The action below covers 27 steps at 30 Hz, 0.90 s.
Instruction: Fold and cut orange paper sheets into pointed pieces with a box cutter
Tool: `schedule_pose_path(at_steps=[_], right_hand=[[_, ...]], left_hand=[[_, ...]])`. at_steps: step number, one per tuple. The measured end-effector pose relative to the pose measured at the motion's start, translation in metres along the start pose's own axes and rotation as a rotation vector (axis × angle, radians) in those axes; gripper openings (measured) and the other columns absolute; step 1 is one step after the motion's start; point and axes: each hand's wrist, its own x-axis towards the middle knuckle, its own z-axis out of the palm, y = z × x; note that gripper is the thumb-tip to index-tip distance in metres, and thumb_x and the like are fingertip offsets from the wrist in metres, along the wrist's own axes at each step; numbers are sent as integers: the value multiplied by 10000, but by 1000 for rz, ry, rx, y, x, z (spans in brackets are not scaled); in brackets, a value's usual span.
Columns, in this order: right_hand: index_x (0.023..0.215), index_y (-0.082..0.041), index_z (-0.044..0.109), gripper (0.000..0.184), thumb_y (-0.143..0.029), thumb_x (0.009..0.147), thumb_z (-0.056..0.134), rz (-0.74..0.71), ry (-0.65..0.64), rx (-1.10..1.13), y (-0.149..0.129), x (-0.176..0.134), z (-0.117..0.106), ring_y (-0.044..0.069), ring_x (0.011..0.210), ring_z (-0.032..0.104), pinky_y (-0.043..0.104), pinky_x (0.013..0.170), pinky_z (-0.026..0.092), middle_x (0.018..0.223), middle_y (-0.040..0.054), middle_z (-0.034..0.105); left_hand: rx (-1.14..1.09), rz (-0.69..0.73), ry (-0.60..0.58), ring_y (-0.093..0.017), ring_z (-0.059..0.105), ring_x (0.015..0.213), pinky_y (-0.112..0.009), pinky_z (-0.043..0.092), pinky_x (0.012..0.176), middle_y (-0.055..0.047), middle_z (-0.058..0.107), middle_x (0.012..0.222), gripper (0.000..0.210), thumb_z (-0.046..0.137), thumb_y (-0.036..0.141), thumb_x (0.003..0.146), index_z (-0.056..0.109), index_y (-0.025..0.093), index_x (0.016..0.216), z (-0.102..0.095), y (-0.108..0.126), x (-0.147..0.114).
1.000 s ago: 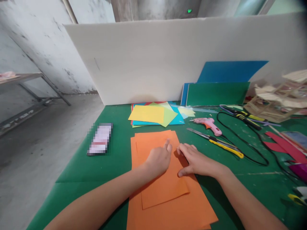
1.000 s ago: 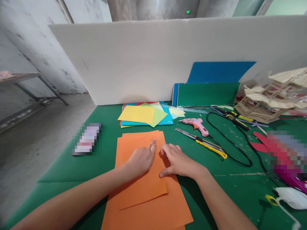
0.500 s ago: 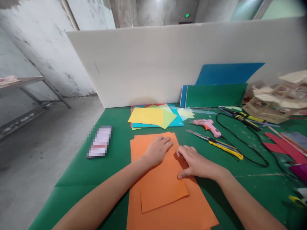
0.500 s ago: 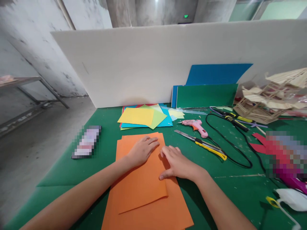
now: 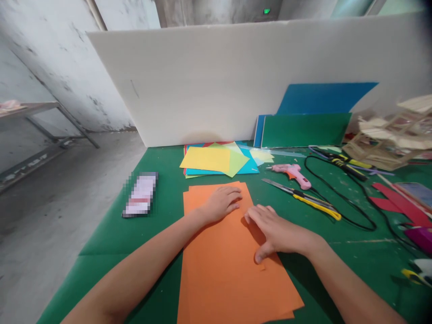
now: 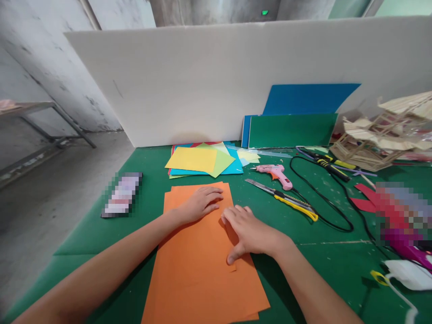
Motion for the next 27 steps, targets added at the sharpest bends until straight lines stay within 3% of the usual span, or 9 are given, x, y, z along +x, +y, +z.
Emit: schedule_pose_path(at_steps=[9, 18, 21, 23, 27], right_hand=[[941, -242, 415, 606, -593, 576, 749, -40, -35, -35, -5, -4, 1, 279, 936, 429, 374, 801, 333, 1007, 36, 476], [971, -228, 434, 671, -603, 526, 767, -38, -51, -22, -4, -4, 1, 289, 944, 425, 399, 833, 341, 1007, 44, 453], [980, -226, 430, 696, -608, 512, 774, -38, -43, -21, 0, -4, 4, 306, 979, 420, 423, 864, 335, 1034, 56, 454], [990, -224, 430, 710, -607, 505, 779, -42, -40, -24, 1, -4, 5, 318, 1003, 417, 436, 879, 332, 1054, 64, 457], [992, -227, 452, 710, -608, 495, 788, -55, -43, -17, -4, -4, 3, 311, 989, 439, 425, 864, 358, 1037, 57, 477]], left_hand=[[-10, 50, 40, -210, 501, 1240, -375, 375, 1056, -83, 593, 1283, 128, 481, 218, 963, 599, 171, 962, 3, -3, 1], [14, 105, 83, -221, 555, 1137, -386, 429, 984, -88, 615, 1194, 251, 404, 209, 980, 647, 179, 923, 1, 5, -4], [-45, 157, -1, -218, 548, 1174, -362, 411, 1019, -80, 599, 1267, 242, 448, 316, 976, 651, 197, 1032, -2, 17, -15], [-54, 185, -63, -229, 447, 1306, -387, 312, 1116, -87, 521, 1388, 352, 494, 436, 949, 598, 203, 1190, -4, 23, -25], [-4, 64, -115, -233, 226, 1445, -444, 150, 1186, -70, 294, 1554, 553, 390, 546, 962, 420, 228, 1413, -4, 24, -39]])
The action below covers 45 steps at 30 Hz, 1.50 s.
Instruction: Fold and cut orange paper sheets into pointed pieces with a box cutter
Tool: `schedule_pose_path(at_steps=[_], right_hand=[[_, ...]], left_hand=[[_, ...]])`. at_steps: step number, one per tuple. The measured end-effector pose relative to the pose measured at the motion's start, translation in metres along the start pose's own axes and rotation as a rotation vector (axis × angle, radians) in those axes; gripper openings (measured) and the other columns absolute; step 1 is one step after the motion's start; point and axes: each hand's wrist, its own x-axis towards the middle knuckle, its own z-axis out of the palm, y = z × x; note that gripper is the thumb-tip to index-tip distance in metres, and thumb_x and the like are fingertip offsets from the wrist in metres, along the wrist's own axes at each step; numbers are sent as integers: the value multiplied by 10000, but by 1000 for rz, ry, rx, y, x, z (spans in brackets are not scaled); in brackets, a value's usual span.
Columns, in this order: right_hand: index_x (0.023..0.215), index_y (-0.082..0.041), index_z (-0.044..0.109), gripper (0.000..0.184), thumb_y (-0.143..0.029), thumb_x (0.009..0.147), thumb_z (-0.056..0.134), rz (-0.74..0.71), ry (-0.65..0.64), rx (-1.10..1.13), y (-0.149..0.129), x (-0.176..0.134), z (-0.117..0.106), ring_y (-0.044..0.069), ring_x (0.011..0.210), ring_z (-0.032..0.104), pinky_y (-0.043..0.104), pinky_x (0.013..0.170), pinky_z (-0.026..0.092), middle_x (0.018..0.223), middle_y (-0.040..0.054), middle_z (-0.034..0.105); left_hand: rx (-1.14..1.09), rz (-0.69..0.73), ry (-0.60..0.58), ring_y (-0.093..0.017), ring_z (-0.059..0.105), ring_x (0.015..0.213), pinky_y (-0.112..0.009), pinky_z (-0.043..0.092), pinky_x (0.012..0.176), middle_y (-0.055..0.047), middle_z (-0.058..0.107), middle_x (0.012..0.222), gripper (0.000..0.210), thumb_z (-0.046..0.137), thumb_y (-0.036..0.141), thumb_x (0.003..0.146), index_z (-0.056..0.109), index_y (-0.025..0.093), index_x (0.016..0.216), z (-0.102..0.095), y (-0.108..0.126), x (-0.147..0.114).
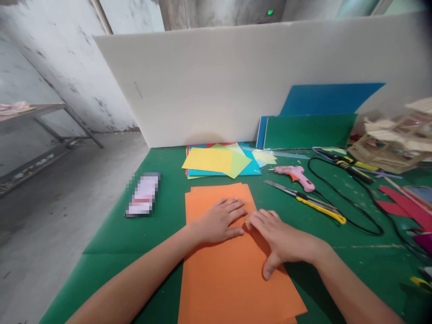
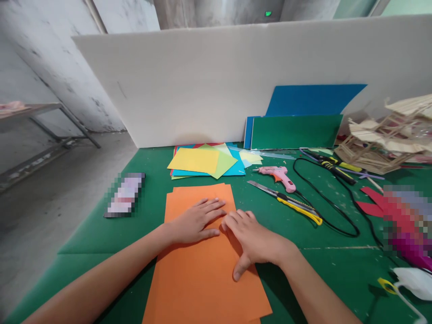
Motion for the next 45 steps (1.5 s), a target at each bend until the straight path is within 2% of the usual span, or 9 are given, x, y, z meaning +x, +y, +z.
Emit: schedule_pose_path(at_steps=[4, 7, 9, 12, 18, 28, 32, 39, 45], right_hand=[[1006, -254, 491, 567, -595, 629, 740, 17, 72, 30, 6, -3, -12, 295, 989, 485, 387, 832, 393, 1038, 44, 536], [1019, -251, 516, 306, -488, 841, 591, 113, 365, -124, 34, -8, -24, 293, 1025, 519, 405, 854, 390, 1065, 69, 578], [985, -223, 531, 172, -367, 892, 514, 217, 559, -302, 61, -13, -31, 310, 1008, 543, 420, 833, 398, 1020, 99, 601], [985, -202, 551, 142, -257, 874, 481, 319, 663, -451, 97, -20, -34, 309, 944, 579, 408, 768, 426, 1021, 120, 623], [1018, -200, 564, 193, -201, 846, 474, 409, 620, -551, 119, -23, -26, 296, 870, 603, 398, 722, 441, 1021, 104, 663], [1027, -199, 550, 233, -134, 804, 527, 534, 604, -601, 121, -23, -20, 308, 910, 591, 385, 708, 436, 1036, 115, 660], [1010, -187, 548, 246, -104, 784, 500, 556, 623, -556, 120, -23, -21, 303, 829, 606, 386, 666, 428, 994, 123, 666], [955, -204, 527, 232, -116, 742, 493, 485, 690, -412, 114, -19, -24, 288, 750, 620, 379, 638, 431, 846, 90, 665], [1030, -199, 501, 256, -139, 787, 446, 480, 731, -357, 105, -17, -24, 292, 840, 617, 370, 630, 449, 1005, 128, 617]], left_hand=[[71, -138, -16, -243, 152, 1463, -463, 132, 1188, -56, 210, 1580, 566, 318, 542, 982, 352, 241, 1461, 0, -9, -3], [116, -239, 26, -253, 163, 1460, -468, 149, 1185, -93, 229, 1573, 572, 312, 515, 991, 333, 200, 1467, -1, -15, -2], [139, -298, 65, -258, 169, 1458, -467, 163, 1182, -115, 242, 1568, 540, 315, 463, 1001, 349, 169, 1453, -3, -14, -4], [134, -292, 77, -261, 175, 1457, -463, 173, 1181, -107, 271, 1560, 463, 310, 387, 1010, 418, 172, 1405, -6, -5, -10], [40, -160, -96, -319, 103, 1463, -519, 152, 1173, -97, 171, 1589, 702, 383, 639, 919, 323, 217, 1476, -6, 20, -26], [-32, -116, -145, -361, 29, 1460, -557, 58, 1174, -92, 60, 1600, 974, 400, 818, 773, 230, 213, 1517, -6, 30, -47], [-43, -75, -126, -367, 28, 1458, -557, 53, 1172, -94, 34, 1601, 1009, 429, 817, 759, 154, 230, 1533, -2, 28, -52], [8, -116, -47, -363, 91, 1456, -553, 100, 1169, -112, 127, 1593, 946, 394, 813, 780, 258, 222, 1506, 3, 25, -47], [15, -143, -31, -360, 106, 1456, -545, 118, 1169, -121, 137, 1592, 954, 384, 824, 773, 295, 203, 1491, 2, 25, -45]])
